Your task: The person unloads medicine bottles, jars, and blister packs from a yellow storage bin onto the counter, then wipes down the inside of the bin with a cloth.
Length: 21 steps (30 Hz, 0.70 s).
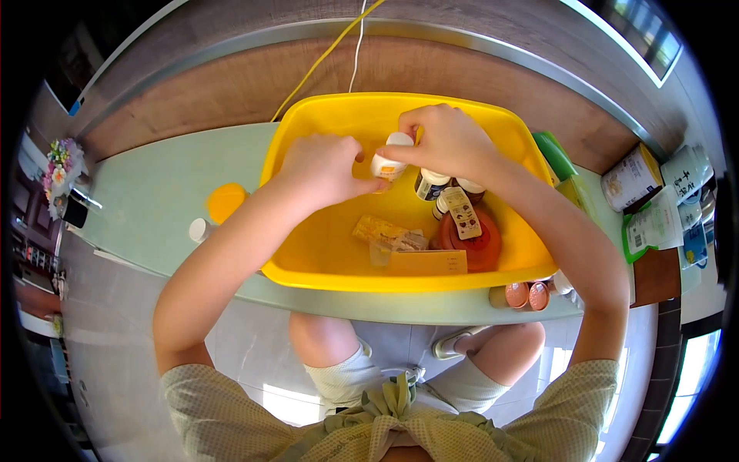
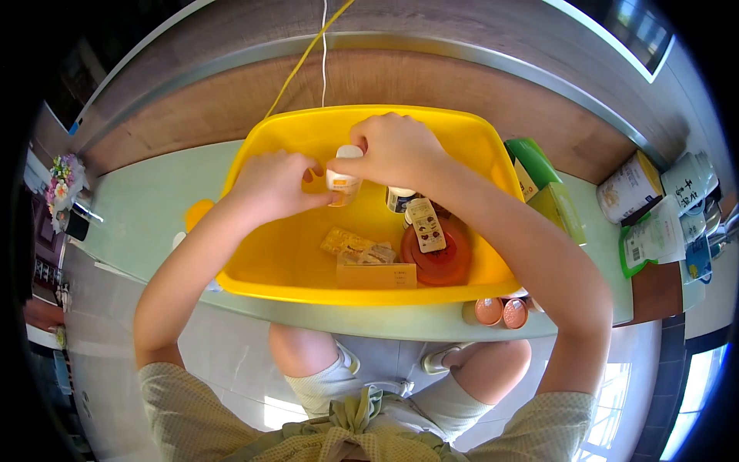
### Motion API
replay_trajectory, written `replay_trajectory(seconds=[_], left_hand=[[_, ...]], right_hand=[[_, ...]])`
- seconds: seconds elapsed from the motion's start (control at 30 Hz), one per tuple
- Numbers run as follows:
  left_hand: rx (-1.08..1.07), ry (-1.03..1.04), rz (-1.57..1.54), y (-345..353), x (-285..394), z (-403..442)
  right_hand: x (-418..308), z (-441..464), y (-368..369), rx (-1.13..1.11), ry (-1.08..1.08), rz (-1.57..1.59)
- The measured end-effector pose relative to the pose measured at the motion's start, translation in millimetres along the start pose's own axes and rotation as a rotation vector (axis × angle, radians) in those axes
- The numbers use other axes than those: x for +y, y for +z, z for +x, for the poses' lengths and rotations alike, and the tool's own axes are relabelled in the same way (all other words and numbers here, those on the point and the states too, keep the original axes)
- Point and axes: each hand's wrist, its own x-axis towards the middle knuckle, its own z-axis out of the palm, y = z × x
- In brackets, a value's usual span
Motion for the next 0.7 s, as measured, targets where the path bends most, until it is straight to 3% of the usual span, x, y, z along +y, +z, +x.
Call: replay_trajectory(seconds=[0.13,0.3,0.63,0.7], left_hand=[[-0.014,0.030,-0.171,-2,1,-2],[-0.010,0.179,-0.660,9,5,-2],[0.162,0.234,-1.128,-13,60,-55],[0.115,0.202,-1.215,-14,79,-73]], right_hand=[[-5,-10,-15,0.103,0.032,0.086],[-5,-26,-26,0.063,0.111,0.198],[-27,-82,-43,0.375,-0.079,0.543],[-31,-98,-47,0.339,-0.115,0.692]])
